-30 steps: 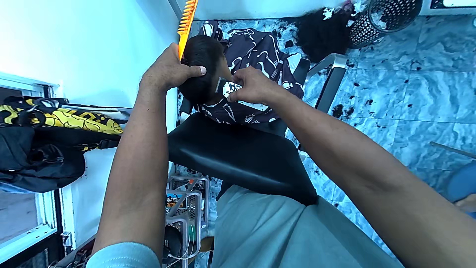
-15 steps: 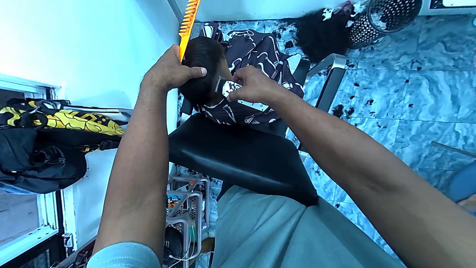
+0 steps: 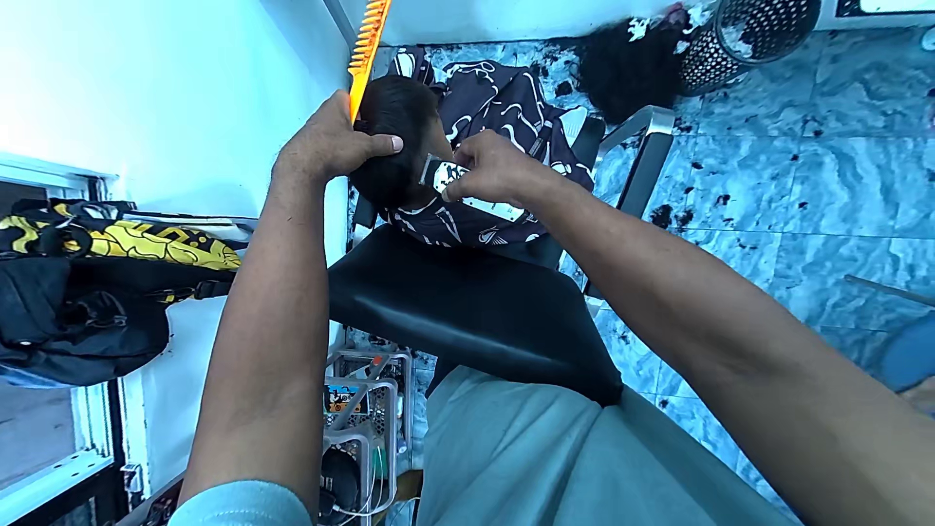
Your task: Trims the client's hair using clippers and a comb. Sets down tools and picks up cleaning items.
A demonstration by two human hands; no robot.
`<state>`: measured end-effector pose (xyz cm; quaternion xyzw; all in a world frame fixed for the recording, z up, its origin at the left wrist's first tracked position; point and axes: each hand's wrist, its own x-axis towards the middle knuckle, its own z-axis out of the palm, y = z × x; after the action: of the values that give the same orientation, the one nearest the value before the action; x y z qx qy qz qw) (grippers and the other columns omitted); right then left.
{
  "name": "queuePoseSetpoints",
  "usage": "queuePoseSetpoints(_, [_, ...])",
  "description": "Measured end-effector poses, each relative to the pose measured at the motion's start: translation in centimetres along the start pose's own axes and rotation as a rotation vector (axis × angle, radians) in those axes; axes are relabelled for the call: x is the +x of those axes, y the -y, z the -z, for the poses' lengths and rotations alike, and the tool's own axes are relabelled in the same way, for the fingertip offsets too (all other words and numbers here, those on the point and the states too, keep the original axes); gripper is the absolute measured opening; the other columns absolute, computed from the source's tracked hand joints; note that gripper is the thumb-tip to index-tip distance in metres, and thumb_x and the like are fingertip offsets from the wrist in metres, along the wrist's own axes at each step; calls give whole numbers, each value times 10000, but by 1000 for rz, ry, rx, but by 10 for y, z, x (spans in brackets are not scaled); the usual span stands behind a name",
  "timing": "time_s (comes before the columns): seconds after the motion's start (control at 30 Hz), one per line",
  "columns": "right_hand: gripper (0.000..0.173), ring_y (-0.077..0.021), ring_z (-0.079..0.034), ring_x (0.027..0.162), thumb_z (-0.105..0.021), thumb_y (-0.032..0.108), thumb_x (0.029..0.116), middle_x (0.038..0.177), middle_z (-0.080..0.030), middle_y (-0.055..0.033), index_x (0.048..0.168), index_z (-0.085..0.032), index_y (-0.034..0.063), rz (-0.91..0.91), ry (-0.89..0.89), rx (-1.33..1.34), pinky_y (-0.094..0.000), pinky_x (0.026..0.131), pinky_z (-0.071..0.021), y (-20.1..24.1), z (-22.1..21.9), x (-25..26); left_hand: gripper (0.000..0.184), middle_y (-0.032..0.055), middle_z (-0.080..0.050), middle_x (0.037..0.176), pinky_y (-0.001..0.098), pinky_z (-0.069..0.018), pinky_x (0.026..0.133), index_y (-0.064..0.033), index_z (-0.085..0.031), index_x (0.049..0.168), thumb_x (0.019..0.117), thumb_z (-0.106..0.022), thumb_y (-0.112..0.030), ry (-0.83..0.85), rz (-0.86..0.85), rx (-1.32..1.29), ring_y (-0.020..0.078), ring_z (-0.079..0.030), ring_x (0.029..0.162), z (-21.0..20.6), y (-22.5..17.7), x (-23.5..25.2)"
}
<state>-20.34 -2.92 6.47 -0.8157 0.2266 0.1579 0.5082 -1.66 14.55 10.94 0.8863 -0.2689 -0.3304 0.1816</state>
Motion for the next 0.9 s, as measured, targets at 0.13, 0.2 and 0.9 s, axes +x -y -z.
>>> queuePoseSetpoints(0.13, [438,-251,-732,782,-868,233,805,986,-715,-153,1122,-665,8,-16,25,253,-448,692,-648,2,4,-3,705,166,-637,1100,510,-545,889,-20,-492,1266,820,-844,-438,0,-5,-10,259,-657,992,1,0,-1])
queuePoseSetpoints(0.2, [452,-272,-696,850,-872,292,755,966,-709,-135,1088,-695,43,1,9,23,-526,753,-586,0,7,0,699,161,-645,1092,503,-547,887,-23,-496,1263,819,-846,-433,1,-12,-19,253,-661,986,0,1,-1])
queuePoseSetpoints(0.9, [438,-284,-680,842,-868,314,765,932,-703,-143,1053,-704,28,10,22,-12,-551,763,-560,-3,14,3,722,162,-652,1099,501,-567,885,-21,-479,1271,810,-853,-433,4,7,-19,255,-678,990,-1,0,-1])
